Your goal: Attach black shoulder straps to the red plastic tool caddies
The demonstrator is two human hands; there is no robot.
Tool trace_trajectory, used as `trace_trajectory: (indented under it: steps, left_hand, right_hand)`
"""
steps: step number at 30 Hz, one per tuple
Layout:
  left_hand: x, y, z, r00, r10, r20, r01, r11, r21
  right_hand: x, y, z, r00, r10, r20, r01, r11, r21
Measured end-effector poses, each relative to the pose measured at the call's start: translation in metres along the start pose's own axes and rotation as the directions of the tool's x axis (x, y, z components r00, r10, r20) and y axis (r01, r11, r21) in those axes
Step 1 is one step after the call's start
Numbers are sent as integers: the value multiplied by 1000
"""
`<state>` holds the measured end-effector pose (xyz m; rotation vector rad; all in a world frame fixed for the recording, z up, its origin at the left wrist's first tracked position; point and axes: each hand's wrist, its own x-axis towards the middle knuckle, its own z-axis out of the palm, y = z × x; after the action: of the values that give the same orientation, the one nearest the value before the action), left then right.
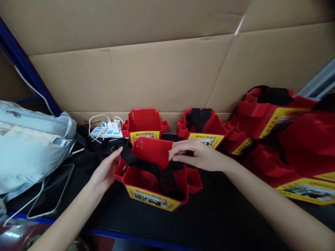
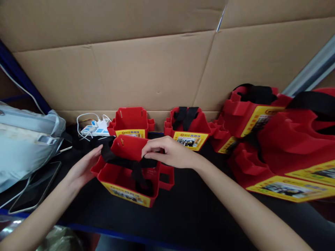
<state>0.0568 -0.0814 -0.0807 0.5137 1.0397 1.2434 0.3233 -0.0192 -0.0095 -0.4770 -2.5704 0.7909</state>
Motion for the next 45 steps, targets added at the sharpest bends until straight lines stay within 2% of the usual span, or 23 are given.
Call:
trace_trajectory:
  steps: [2, 4, 6, 9, 13, 15, 17, 19, 21, 23, 24, 25, 26, 27, 28, 29, 31, 33, 35, 37, 41, 43, 45]
  left_hand:
    - [6, 6, 5, 994, 100, -49, -100, 995, 3]
    - [9, 17, 7, 938, 309, -158, -305, 951, 49]
    - [9, 33, 5, 796, 551, -252, -535, 834, 134]
    - [2, 67, -5, 581, 776, -246, -732, 631, 259]
    - [-10, 110, -16, 369, 876, -310, -752, 477, 455]
    - [-12, 122, -11, 323, 890, -321, -743, 448, 497]
    - [-10, 126, 2, 340, 908, -243, -775, 418, 475]
    - [-4, 124, 17, 410, 904, -120, -798, 419, 432]
    - [4, 118, 29, 538, 843, 1, -749, 477, 459]
    - [10, 107, 36, 695, 707, 134, -610, 480, 630]
    - [10, 101, 38, 747, 638, 184, -530, 406, 745]
    - [8, 93, 40, 765, 605, 221, -465, 281, 840]
    - [3, 84, 43, 748, 610, 262, -424, 136, 895]
    - [-4, 74, 47, 699, 642, 314, -411, 0, 912]
    - [-12, 64, 52, 631, 677, 379, -432, -99, 896]
    - [-21, 54, 59, 593, 667, 452, -495, -141, 857]
    - [-34, 36, 75, 645, 447, 620, -654, -97, 750]
    - [-38, 25, 88, 700, 167, 694, -709, 49, 704]
    - [-32, 23, 93, 738, -41, 674, -657, 187, 730]
    - [-21, 29, 87, 752, -168, 637, -582, 283, 762]
    - [-4, 57, 55, 755, -287, 590, -502, 327, 801]
    - [-2, 69, 45, 775, -279, 567, -497, 286, 820]
    - [-4, 75, 48, 776, -252, 578, -532, 229, 815]
  right_hand:
    - [-2, 0, -4, 998, 12, 56, -12, 1000, 15]
    - [-4, -1, -9, 988, 7, 154, -10, 1000, 15]
    - [-5, -4, -16, 969, 14, 246, -14, 1000, -1]
    - [-9, -7, -25, 947, 72, 312, -57, 997, -59]
    - [-15, -11, -31, 937, 140, 320, -109, 988, -113]
    - [-15, -13, -30, 930, 153, 334, -116, 985, -128]
    - [-12, -17, -26, 933, 175, 315, -125, 977, -172]
    - [-8, -20, -19, 941, 188, 281, -131, 969, -211]
    - [-4, -22, -12, 943, 185, 275, -127, 968, -216]
    - [-2, -22, -5, 942, 185, 279, -131, 971, -201]
    - [-1, -21, -3, 943, 189, 275, -138, 971, -193]
    - [-1, -20, -1, 946, 191, 264, -145, 972, -184]
    - [-2, -19, 0, 950, 190, 249, -150, 974, -173]
    - [-2, -17, 0, 954, 184, 236, -149, 976, -158]
    - [-3, -15, 1, 959, 175, 222, -146, 979, -142]
    - [-3, -14, 1, 964, 168, 206, -144, 981, -129]
    - [-3, -11, 3, 974, 150, 172, -134, 986, -104]
    - [-3, -10, 5, 983, 116, 143, -104, 991, -87]
    - [-4, -9, 7, 989, 58, 134, -48, 996, -79]
    - [-7, -8, 7, 988, 0, 155, 11, 997, -73]
    - [-20, -4, 2, 981, -67, 180, 84, 992, -89]
    - [-23, -6, -2, 986, -70, 150, 91, 986, -141]
    - [-20, -14, -3, 991, -36, 128, 62, 976, -207]
